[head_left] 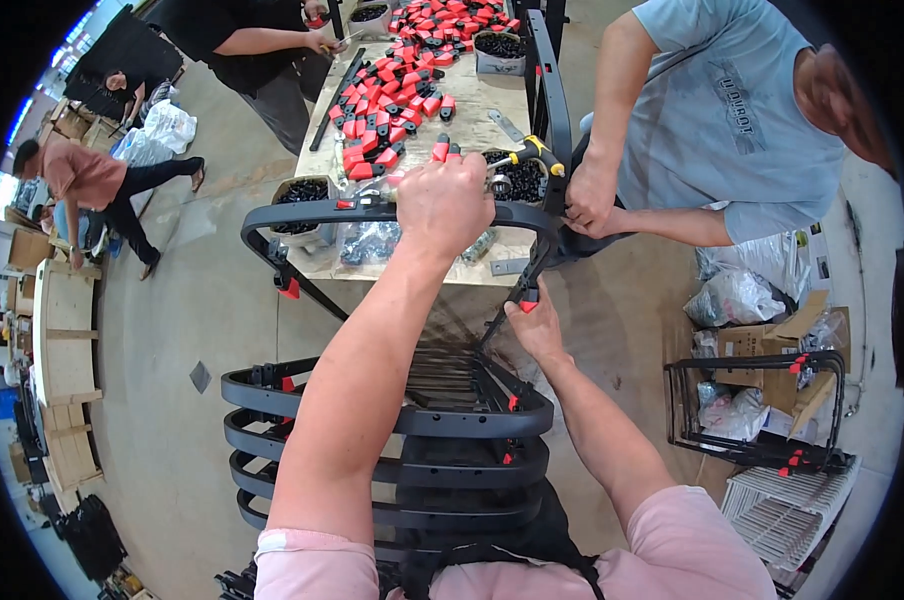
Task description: Assembling black metal frame components by attaching red plastic pieces and tightening bolts with a wrench.
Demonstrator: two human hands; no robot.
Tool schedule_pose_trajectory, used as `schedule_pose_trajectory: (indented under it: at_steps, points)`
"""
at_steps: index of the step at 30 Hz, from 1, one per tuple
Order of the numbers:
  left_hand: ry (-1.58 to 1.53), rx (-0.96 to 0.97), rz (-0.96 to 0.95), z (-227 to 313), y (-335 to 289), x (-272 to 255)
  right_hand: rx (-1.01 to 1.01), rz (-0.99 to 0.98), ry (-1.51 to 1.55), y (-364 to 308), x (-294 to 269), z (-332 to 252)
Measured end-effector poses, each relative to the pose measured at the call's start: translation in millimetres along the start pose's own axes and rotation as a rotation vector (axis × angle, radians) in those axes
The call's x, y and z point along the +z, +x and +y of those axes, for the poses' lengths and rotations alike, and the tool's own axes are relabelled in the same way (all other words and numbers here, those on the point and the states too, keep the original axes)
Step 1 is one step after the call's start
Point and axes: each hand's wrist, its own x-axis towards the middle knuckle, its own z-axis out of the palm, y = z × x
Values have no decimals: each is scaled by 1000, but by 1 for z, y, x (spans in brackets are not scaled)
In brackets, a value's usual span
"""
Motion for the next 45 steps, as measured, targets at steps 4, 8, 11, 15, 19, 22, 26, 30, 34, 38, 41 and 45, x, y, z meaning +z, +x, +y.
schedule_pose_trajectory:
  at_steps: [4, 8, 11, 15, 19, 22, 26, 30, 34, 38, 41, 45]
  points:
    - [-17, 15, 1, 1, 5, 1, -181, 85, 50, 19, 19, 35]
    - [-20, 13, -9, 2, 5, -2, -300, 119, 146, 33, 31, 47]
    - [1, 0, -7, 5, 6, 0, -392, 179, 191, 47, 36, 53]
    - [1, -9, -2, 8, 7, 3, -456, 169, 113, 50, 23, 55]
    - [42, 12, 20, 0, 6, 7, -376, 126, 13, 22, -7, 38]
    - [28, 44, -8, 2, 12, 6, -207, 80, 28, -15, -63, 23]
    - [29, 58, -1, -2, 11, 3, -434, -258, 307, -111, -139, -58]
    - [16, 128, 67, -8, 0, -2, -892, -286, -111, -149, -140, -116]
    - [-33, 85, 200, 15, 11, -58, -847, -270, -127, -157, -134, -100]
    - [-40, 120, 320, 31, 12, -122, -916, -57, -67, -138, -125, -110]
    - [-206, 19, 363, 42, 7, -144, -895, 23, -87, -114, -119, -113]
    - [-641, -269, 304, 58, -8, -159, -871, 82, -105, -83, -115, -124]
